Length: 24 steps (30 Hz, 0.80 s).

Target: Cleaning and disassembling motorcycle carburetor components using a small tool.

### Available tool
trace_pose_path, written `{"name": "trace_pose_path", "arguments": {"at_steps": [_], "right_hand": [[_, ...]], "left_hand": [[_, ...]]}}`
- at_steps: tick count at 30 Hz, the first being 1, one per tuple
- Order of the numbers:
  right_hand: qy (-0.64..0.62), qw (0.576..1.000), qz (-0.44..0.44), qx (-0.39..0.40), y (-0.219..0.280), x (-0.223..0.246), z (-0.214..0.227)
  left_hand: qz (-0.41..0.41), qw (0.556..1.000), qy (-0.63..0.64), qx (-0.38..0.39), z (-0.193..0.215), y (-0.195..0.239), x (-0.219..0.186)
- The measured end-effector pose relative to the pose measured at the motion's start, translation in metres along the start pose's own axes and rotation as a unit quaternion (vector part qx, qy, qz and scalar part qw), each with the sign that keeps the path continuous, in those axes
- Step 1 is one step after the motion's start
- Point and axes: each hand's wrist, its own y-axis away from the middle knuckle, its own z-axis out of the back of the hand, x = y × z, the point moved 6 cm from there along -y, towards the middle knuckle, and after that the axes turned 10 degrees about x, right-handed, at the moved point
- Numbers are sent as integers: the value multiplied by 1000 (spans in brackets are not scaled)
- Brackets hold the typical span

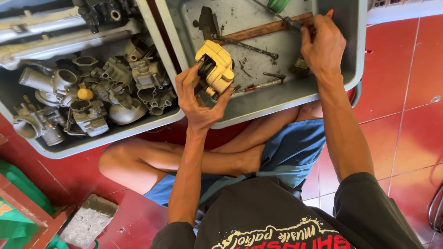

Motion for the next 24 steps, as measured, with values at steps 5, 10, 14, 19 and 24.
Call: {"name": "trace_pose_path", "arguments": {"at_steps": [5, 10, 14, 19, 24], "right_hand": [[10, 999, 19, 23, 3, -3, -8], [-7, 998, 31, 57, 3, 4, -10], [-41, 993, 35, 106, 4, 4, -16], [-81, 966, 6, 244, 5, 2, -37], [32, 864, -30, 501, 20, 1, -75]], "left_hand": [[-26, 999, -41, -19, -3, 11, 5], [-28, 998, -58, -25, -5, 11, 10], [-60, 997, -49, 4, -11, 9, 7], [-58, 998, -33, 19, -15, 8, 11], [-15, 999, -51, 6, -14, 8, 18]]}}
